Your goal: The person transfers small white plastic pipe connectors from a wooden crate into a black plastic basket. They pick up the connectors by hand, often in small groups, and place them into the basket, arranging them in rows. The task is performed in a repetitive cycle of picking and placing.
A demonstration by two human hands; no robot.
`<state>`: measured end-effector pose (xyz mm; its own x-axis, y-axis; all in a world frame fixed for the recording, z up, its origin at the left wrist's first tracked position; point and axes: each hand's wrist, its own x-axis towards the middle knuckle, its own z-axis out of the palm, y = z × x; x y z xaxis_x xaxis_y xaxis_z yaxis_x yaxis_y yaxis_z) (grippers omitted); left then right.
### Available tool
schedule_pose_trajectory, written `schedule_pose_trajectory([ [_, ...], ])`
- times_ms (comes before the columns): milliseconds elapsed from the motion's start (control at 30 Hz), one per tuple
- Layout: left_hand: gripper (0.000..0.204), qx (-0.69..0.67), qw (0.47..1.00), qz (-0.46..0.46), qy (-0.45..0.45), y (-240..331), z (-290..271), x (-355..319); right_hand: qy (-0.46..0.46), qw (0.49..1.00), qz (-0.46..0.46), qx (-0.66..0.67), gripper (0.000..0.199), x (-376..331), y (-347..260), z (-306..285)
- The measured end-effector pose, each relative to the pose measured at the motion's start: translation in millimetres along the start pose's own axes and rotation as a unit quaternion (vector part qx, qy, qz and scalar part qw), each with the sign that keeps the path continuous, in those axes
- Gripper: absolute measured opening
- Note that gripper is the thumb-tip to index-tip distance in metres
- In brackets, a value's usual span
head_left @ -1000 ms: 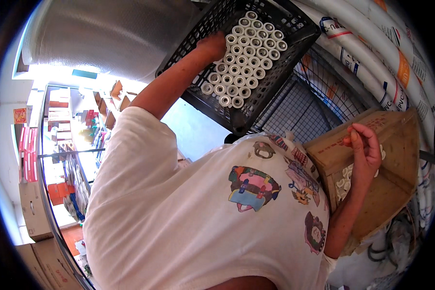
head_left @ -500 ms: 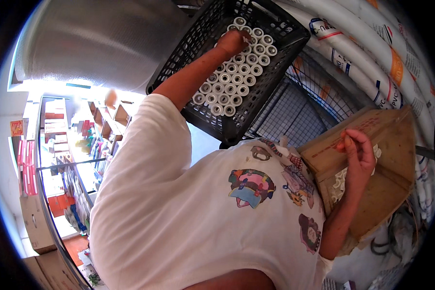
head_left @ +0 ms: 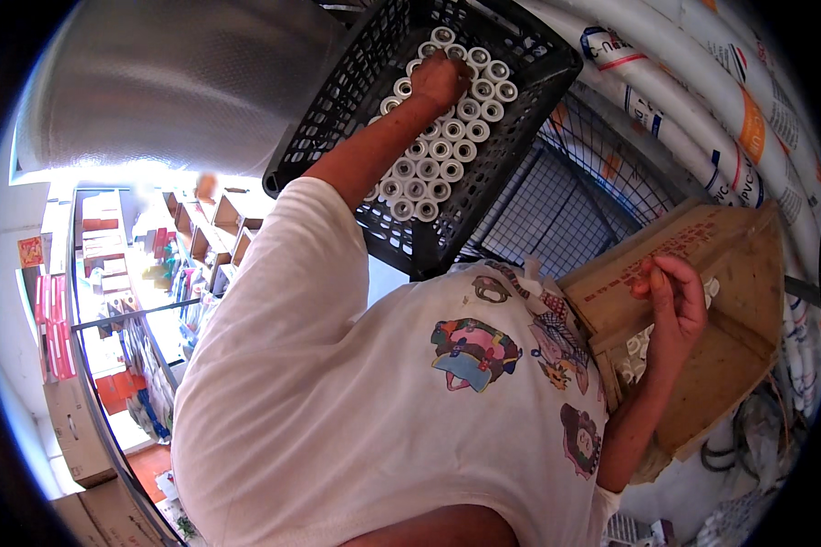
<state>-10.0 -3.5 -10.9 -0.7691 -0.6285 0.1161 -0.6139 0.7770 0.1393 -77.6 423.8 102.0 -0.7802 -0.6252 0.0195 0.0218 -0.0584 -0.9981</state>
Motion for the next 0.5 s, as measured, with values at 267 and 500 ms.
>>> schedule_pose_trajectory([
  [267, 0.016, -0.008, 1.000, -0.006, 0.002, -1.3, 1.9, 4.1, 0.008, 1.000, 0.009, -0.004, 0.014, -2.2, -3.3, 1.3],
  [500, 0.015, 0.014, 0.999, 0.030, 0.005, -2.9, 0.8, 3.9, 0.006, 1.000, 0.009, -0.005, 0.014, -3.1, -4.2, 2.1],
])
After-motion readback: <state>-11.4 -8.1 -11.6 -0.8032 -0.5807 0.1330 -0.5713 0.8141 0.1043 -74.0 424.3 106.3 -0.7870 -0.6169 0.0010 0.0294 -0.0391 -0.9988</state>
